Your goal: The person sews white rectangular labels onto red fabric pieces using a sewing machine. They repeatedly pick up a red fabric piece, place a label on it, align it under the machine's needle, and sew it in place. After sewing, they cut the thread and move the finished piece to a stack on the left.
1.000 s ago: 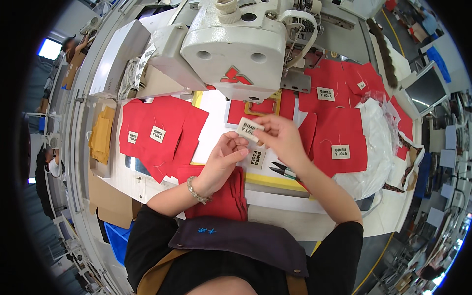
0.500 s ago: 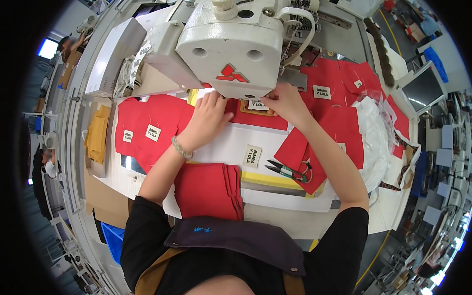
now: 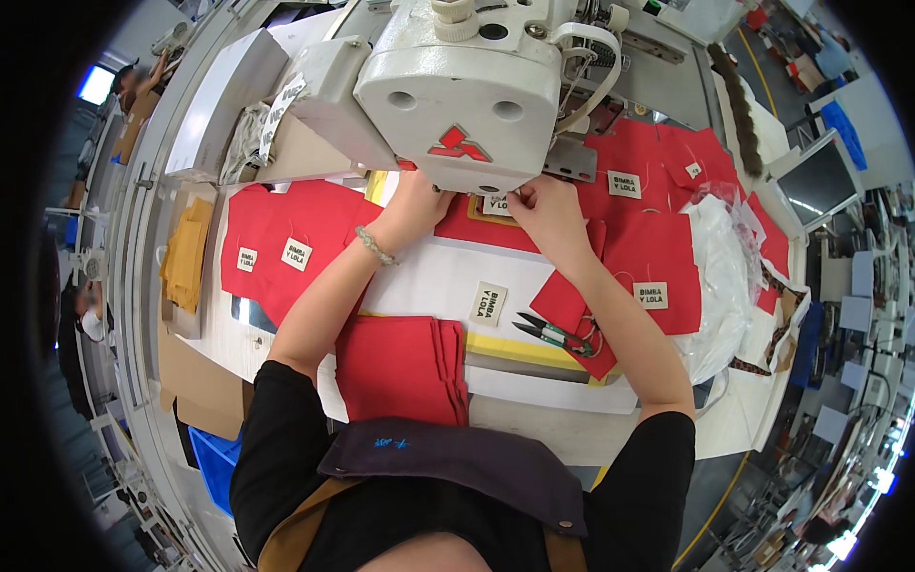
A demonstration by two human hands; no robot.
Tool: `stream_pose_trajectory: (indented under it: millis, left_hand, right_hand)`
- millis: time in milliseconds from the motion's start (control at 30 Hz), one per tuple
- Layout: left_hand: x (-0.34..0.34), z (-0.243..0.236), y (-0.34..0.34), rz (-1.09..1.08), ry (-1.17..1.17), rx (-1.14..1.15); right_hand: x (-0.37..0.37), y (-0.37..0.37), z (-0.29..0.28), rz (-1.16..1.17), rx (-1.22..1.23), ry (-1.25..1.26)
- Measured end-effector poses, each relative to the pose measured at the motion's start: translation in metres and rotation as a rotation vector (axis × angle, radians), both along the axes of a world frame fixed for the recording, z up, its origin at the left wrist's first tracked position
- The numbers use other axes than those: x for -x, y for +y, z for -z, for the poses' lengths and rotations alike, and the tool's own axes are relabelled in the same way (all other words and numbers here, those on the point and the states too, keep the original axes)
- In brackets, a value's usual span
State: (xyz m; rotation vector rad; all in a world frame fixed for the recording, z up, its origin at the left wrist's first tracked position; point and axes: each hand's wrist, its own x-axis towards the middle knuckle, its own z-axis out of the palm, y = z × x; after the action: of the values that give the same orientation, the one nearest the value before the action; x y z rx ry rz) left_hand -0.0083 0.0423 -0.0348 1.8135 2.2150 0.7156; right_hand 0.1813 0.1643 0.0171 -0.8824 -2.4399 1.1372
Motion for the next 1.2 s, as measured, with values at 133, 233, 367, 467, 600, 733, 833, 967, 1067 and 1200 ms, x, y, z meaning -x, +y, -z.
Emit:
stream_pose_trajectory:
  millis: [133,233,367,467,600,733,833,967,1067,1200]
  left_hand:
    - [-0.003,-0.005,-0.004,-0.052,0.024,-0.08]
    - [0.0,-0.004,-0.009,-0.11,0.102,-0.16]
    - [-0.008,-0.042,-0.015,-0.165,0.107,0.223]
    - [-0.02,-0.044,-0.039,-0.062,0.254,-0.025]
    - [-0.033,-0.049,-0.052,0.169,0.309,-0.024]
    - [-0.041,-0.043,-0.051,0.3,0.31,-0.048]
    - [-0.04,-0.04,-0.044,0.337,0.336,-0.064]
    - [-0.039,-0.038,-0.039,0.36,0.445,-0.058]
    - [-0.042,-0.039,-0.038,0.35,0.469,-0.043]
    - [-0.043,-0.039,-0.037,0.351,0.425,-0.042]
  right_hand:
    - [-0.003,-0.003,0.01,0.038,-0.081,0.072]
    - [0.0,-0.009,0.006,0.052,-0.049,0.071]
    - [-0.002,-0.008,0.009,0.046,-0.096,0.099]
    - [0.0,-0.007,0.009,0.032,-0.096,0.095]
    - [0.001,-0.007,0.01,0.042,-0.111,0.061]
    - [0.002,-0.008,0.007,0.034,-0.114,0.048]
    - [0.003,-0.007,0.01,0.037,-0.112,0.059]
    - [0.003,-0.006,0.007,0.016,-0.107,0.043]
    - [0.0,-0.006,0.004,-0.026,-0.218,0.069]
    - [-0.016,0.008,0.009,-0.254,-0.679,0.179]
